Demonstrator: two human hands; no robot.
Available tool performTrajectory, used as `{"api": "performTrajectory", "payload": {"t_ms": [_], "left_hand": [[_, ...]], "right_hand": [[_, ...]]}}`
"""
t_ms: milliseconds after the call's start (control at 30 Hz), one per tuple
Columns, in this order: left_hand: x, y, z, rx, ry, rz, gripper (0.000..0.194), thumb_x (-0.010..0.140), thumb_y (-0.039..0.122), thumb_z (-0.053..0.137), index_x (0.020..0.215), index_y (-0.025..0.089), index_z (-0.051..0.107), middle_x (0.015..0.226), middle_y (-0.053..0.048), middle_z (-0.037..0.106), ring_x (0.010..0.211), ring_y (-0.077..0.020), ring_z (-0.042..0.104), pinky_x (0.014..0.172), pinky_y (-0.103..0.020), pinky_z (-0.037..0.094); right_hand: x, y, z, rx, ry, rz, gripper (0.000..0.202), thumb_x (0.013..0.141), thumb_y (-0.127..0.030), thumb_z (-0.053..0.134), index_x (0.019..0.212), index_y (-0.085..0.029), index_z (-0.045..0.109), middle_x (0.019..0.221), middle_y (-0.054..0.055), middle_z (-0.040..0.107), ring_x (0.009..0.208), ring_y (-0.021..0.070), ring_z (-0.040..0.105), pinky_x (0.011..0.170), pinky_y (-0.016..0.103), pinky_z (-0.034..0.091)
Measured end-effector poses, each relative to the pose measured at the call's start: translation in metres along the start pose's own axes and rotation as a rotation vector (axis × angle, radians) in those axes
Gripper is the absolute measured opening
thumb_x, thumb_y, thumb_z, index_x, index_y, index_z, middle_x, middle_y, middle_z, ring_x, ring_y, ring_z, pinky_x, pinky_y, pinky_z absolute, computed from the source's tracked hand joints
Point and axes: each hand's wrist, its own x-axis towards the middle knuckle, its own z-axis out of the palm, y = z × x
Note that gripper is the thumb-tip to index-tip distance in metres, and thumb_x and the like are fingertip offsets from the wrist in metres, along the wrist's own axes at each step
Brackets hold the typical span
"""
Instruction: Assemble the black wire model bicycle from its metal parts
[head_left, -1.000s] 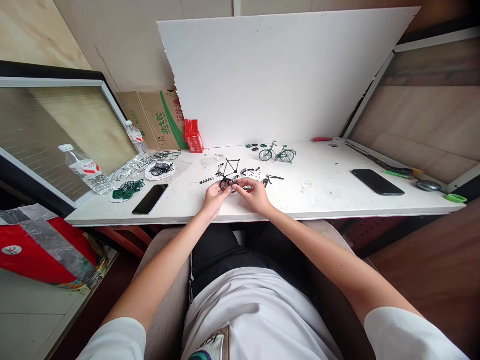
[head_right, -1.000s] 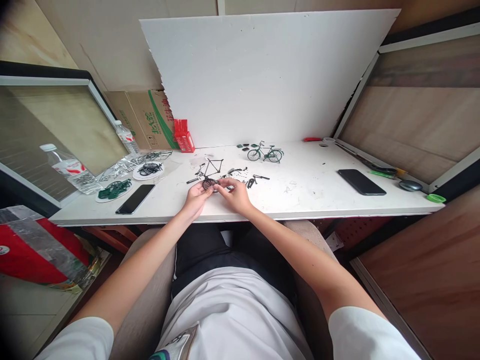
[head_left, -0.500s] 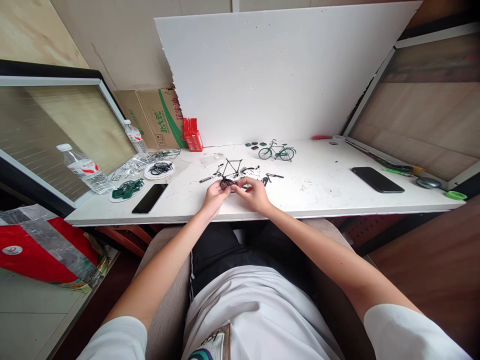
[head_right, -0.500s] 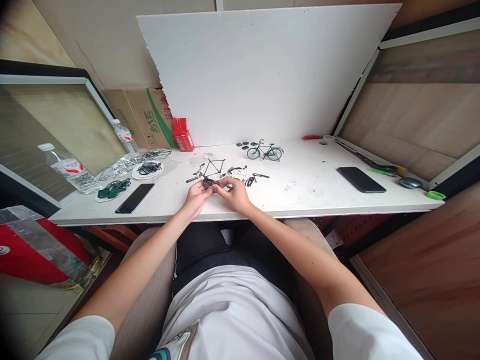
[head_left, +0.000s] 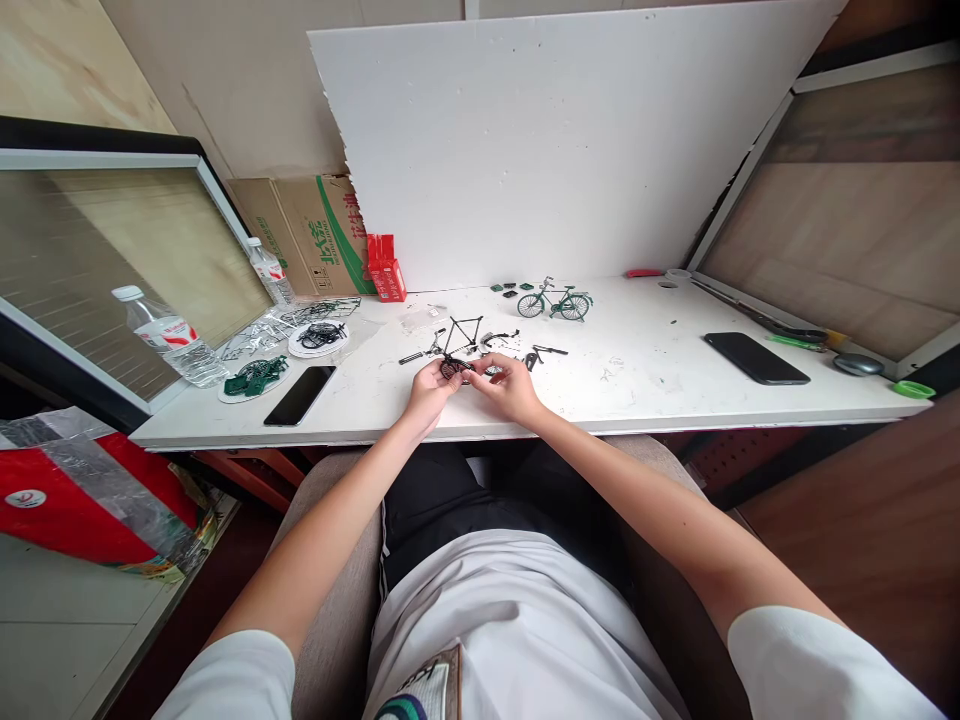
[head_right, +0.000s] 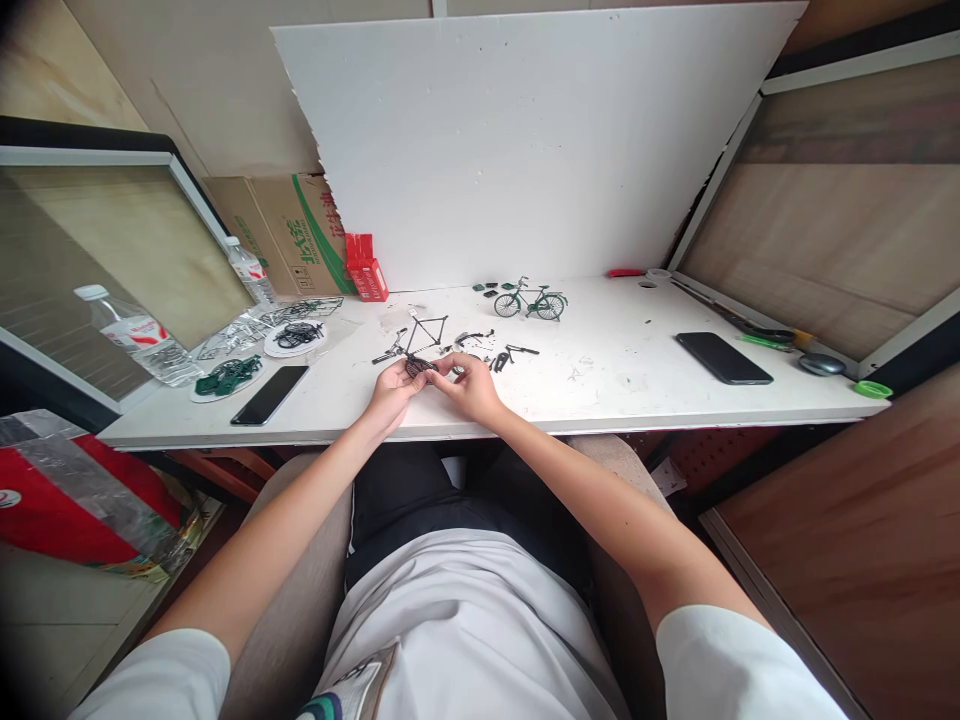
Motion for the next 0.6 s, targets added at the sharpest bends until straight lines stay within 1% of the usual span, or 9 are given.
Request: {"api": "performTrajectory", "payload": {"t_ms": [200,333,600], "left_hand": [[0.0009,-0.0021,-0.0025,0.028,-0.011,-0.005,0.04,0.073,0.033,0.092,0.102,0.016,0.069,0.104,-0.01,0.076,0.106,-0.0247,0.07,0.107,-0.042,0.049],[0.0008,-0.0017,-0.0025,0.033,-0.015,-0.014,0.04,0.074,0.032,0.091,0.103,0.016,0.069,0.104,-0.01,0.076,0.107,-0.025,0.069,0.107,-0.042,0.049],[0.0011,-0.0027,-0.0025,0.027,0.011,-0.002,0.04,0.074,0.034,0.091,0.102,0.016,0.07,0.106,-0.01,0.076,0.108,-0.0252,0.069,0.108,-0.043,0.048]], "right_hand": [[-0.0005,-0.0006,-0.0003,0.0,-0.008,0.01,0.032,0.087,-0.053,0.076,0.083,-0.022,0.073,0.092,0.006,0.078,0.091,0.023,0.072,0.068,0.032,0.051],[-0.0009,-0.0011,-0.0007,0.0,-0.017,0.006,0.035,0.087,-0.056,0.075,0.082,-0.022,0.072,0.092,0.006,0.078,0.091,0.0235,0.072,0.068,0.032,0.052],[-0.0005,-0.0024,0.0008,-0.017,0.004,0.009,0.04,0.088,-0.061,0.073,0.094,-0.022,0.077,0.098,0.009,0.079,0.096,0.0261,0.073,0.068,0.033,0.054]]}}
